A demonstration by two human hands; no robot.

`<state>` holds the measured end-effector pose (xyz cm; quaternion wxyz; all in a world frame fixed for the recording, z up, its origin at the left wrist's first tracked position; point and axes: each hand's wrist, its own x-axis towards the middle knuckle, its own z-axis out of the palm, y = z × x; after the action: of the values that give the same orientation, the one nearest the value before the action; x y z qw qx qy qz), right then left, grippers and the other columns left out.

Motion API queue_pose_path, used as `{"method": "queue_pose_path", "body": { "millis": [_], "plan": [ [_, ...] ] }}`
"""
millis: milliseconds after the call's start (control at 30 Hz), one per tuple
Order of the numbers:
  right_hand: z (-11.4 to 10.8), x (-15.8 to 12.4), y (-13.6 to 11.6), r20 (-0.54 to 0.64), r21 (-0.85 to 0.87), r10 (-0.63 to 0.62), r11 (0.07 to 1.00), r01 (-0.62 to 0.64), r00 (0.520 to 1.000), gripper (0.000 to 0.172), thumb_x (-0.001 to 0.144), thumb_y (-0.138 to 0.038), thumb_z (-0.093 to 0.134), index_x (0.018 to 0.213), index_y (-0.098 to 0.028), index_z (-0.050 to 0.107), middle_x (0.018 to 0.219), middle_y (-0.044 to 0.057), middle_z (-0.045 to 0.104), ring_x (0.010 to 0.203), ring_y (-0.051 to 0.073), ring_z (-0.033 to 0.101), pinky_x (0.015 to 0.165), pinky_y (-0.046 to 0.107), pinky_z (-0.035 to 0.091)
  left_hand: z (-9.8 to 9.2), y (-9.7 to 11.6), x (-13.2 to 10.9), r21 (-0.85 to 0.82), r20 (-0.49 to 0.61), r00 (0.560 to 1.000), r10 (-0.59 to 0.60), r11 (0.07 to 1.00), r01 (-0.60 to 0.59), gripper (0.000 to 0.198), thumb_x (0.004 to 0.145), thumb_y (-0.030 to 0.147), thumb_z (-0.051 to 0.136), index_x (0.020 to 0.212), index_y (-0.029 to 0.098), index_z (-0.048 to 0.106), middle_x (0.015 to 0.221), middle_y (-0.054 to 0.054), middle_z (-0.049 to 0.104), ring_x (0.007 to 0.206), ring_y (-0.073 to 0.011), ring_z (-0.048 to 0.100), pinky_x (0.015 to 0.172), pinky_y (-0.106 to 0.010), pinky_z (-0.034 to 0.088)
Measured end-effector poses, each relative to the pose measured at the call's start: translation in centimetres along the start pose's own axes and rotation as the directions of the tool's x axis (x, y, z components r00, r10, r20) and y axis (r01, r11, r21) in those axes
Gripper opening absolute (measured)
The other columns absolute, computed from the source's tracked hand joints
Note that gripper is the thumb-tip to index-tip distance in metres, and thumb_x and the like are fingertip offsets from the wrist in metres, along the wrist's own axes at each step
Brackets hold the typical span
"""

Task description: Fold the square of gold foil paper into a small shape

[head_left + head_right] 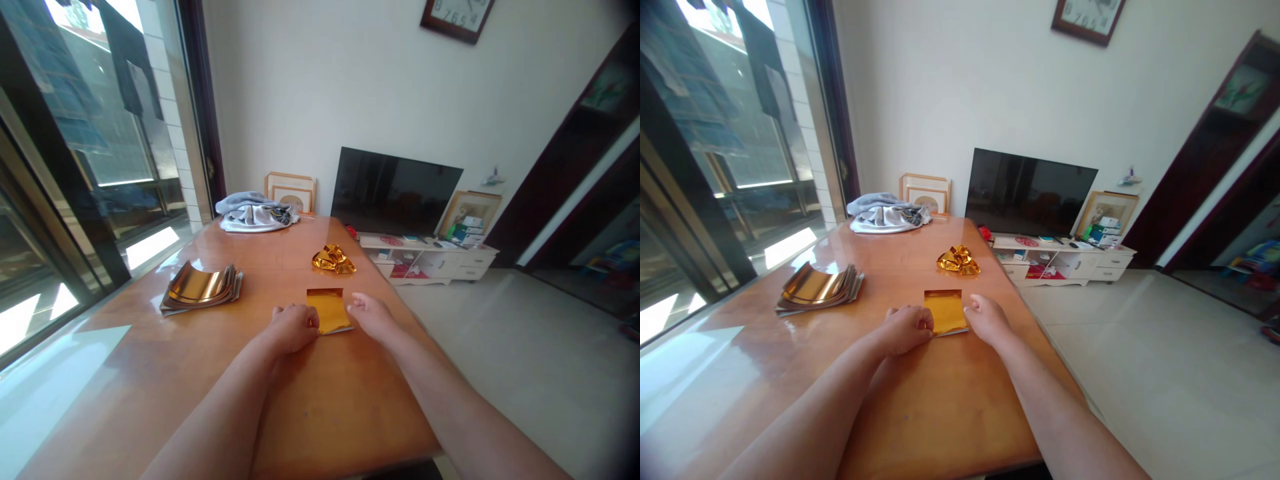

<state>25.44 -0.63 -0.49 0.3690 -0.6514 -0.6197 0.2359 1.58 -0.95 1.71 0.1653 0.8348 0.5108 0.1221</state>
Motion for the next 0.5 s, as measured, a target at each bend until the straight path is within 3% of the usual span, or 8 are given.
{"method": "queue_pose_path", "body": {
  "millis": [267, 500],
  "plan": [
    [2.8, 2.3, -0.9, 0.031, 0.231, 0.073, 0.970, -0.078, 0.997, 0.018, 0.070, -0.036, 0.069, 0.074, -0.019, 0.064, 0.063, -0.003, 0.064, 0.059, 0.014, 0.056, 0.056, 0.023, 0.040, 0.1, -0.2, -0.1, -0.014, -0.034, 0.999, -0.014, 1.000, 0.013, 0.013, 0.075, 0.033, 0.063, 0.083, 0.026, 0.069, 0.091, -0.001, 0.073, 0.093, -0.0246, 0.063, 0.087, -0.038, 0.038],
    [1.5, 2.0, -2.1, -0.028, 0.406, 0.091, 0.911, -0.071, 0.995, 0.017, 0.069, -0.035, 0.068, 0.069, -0.019, 0.060, 0.060, -0.004, 0.060, 0.059, 0.013, 0.053, 0.056, 0.023, 0.038, 0.5, -1.2, 0.7, -0.185, -0.145, 0.983, -0.116, 0.979, 0.088, 0.014, 0.075, 0.031, 0.064, 0.087, 0.024, 0.068, 0.095, -0.002, 0.072, 0.087, -0.0215, 0.064, 0.077, -0.031, 0.042]
  ]
}}
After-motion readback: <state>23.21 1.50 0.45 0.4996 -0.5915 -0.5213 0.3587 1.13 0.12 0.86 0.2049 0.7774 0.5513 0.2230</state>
